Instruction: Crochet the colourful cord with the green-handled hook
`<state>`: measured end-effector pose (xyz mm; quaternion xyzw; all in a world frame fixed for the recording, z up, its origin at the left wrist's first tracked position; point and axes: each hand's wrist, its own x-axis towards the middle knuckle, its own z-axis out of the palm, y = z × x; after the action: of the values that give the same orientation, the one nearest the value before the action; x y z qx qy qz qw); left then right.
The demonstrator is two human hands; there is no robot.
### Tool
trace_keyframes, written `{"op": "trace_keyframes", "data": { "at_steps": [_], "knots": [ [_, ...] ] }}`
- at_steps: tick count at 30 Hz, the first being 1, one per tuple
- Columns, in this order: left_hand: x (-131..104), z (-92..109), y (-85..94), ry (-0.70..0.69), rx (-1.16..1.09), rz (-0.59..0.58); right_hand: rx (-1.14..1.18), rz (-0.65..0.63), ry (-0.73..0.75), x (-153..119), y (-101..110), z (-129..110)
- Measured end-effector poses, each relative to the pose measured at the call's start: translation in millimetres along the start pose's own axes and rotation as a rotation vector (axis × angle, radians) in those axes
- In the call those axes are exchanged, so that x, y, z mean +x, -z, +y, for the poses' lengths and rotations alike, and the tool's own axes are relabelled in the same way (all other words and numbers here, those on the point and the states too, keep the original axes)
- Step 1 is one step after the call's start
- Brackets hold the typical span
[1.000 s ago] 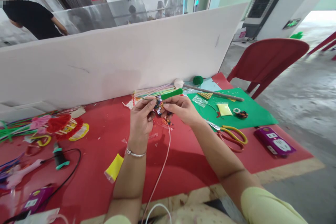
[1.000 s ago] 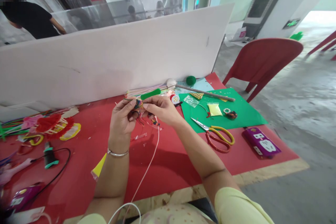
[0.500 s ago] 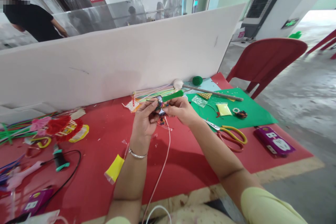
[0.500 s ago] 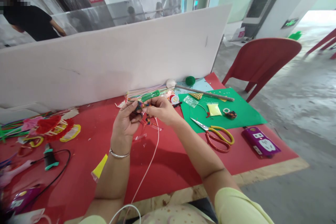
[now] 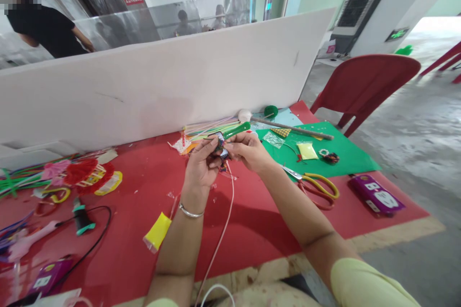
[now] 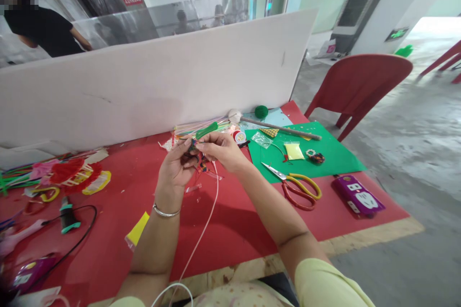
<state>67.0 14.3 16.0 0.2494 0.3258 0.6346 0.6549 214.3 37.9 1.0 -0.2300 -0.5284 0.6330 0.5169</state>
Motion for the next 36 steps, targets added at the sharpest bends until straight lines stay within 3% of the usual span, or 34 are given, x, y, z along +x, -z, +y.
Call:
{"op": "trace_keyframes", "data": {
  "at_steps": [10,16,30,36],
  "knots": [
    [-4,-1,-1.6,-0.075,0.043,0.005,-0.012,0.010,-0.012,1,0,1],
    [-10,-2,-3.3,-0.216,0.113,0.013,0.020,0.003,0.014,0,-1,2],
    [-9,-5,-0.7,-0.390,0.238,0.010,0.009,0.027,0.063,0,3,8],
    [-10,3,13.5,-0.539,0.538,-0.094,-0.007,0.016,-0.059,-1,11,-5]
  ]
}}
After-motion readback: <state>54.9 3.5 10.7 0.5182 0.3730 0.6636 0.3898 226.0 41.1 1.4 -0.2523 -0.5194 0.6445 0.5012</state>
